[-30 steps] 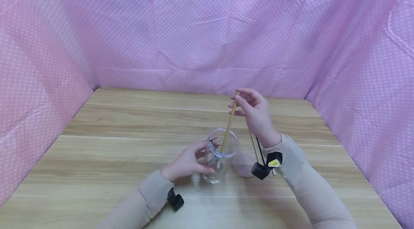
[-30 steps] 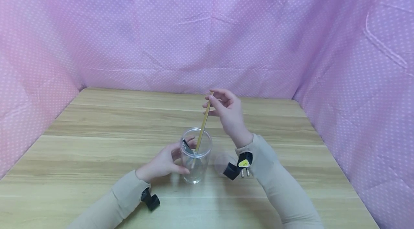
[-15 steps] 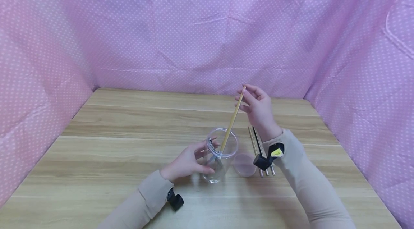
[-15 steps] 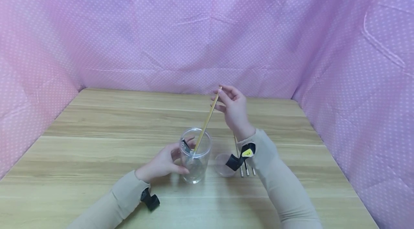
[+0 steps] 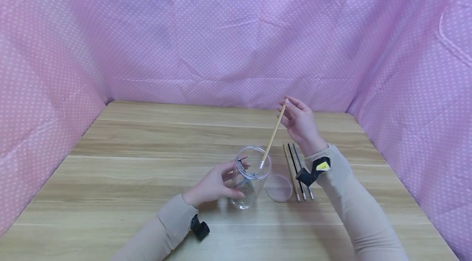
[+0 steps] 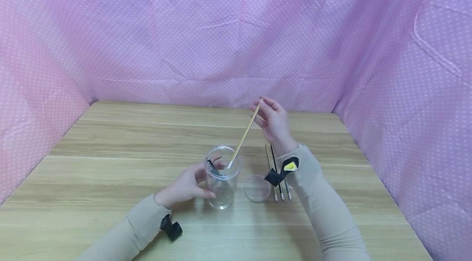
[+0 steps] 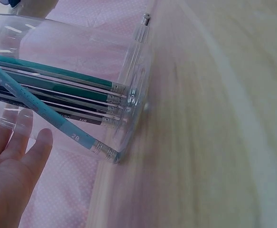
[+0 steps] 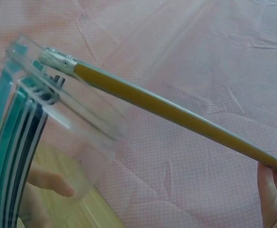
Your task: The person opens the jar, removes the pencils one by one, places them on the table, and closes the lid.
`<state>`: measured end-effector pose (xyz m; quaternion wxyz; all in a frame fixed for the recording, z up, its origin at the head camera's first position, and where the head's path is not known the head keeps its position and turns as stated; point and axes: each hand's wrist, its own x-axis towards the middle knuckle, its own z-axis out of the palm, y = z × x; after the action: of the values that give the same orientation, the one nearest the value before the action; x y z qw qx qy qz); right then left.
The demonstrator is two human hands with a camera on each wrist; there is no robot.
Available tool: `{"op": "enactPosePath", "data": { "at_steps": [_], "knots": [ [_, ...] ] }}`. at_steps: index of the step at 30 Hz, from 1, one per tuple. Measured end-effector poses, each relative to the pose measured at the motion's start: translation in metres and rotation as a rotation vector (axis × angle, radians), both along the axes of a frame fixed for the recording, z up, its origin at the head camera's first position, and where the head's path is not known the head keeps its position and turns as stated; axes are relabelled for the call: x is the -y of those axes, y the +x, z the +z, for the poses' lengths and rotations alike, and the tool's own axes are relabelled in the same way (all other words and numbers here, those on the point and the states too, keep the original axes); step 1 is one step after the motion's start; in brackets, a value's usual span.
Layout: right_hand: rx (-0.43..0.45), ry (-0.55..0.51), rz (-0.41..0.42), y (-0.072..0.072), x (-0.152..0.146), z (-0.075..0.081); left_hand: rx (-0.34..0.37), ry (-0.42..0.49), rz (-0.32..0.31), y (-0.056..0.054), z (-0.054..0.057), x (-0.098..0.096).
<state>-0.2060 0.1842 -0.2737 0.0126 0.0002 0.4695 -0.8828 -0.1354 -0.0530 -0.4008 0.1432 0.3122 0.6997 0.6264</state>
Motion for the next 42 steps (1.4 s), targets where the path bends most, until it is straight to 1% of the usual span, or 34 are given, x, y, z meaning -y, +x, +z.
{"op": "enactPosePath", "data": {
  "at_steps": [6,9,13,18,23,25,28,33,39,42],
  "knots": [
    [0.016,-0.021,0.053,0.0,-0.012,0.002,-0.015,-0.001,0.006,0.0,-0.001,0.0],
    [0.016,0.027,0.099,0.0,-0.02,0.001,-0.016,-0.005,0.007,0.001,-0.001,0.0],
    [0.036,0.128,0.156,0.002,-0.03,-0.003,-0.01,-0.013,0.005,0.001,-0.001,0.0],
    [0.077,0.179,0.191,0.006,-0.044,-0.012,0.001,-0.007,-0.004,0.002,0.0,0.0],
    [0.082,0.248,0.222,0.007,-0.059,-0.022,-0.011,-0.002,0.003,0.002,0.0,-0.001],
    [0.068,0.277,0.237,0.006,-0.066,-0.025,-0.009,-0.004,0.005,0.002,0.0,-0.001],
    [0.035,0.365,0.24,0.004,-0.076,-0.027,-0.005,-0.007,0.008,0.002,0.001,0.0],
    [-0.023,0.591,0.214,-0.001,-0.089,-0.032,0.002,-0.019,0.006,0.003,0.003,0.001],
    [-0.018,0.754,0.202,-0.009,-0.107,-0.044,-0.003,-0.021,0.007,0.003,0.003,0.0],
    [-0.013,0.829,0.209,-0.013,-0.116,-0.05,0.012,-0.021,0.004,0.003,0.002,0.0]
  ]
}}
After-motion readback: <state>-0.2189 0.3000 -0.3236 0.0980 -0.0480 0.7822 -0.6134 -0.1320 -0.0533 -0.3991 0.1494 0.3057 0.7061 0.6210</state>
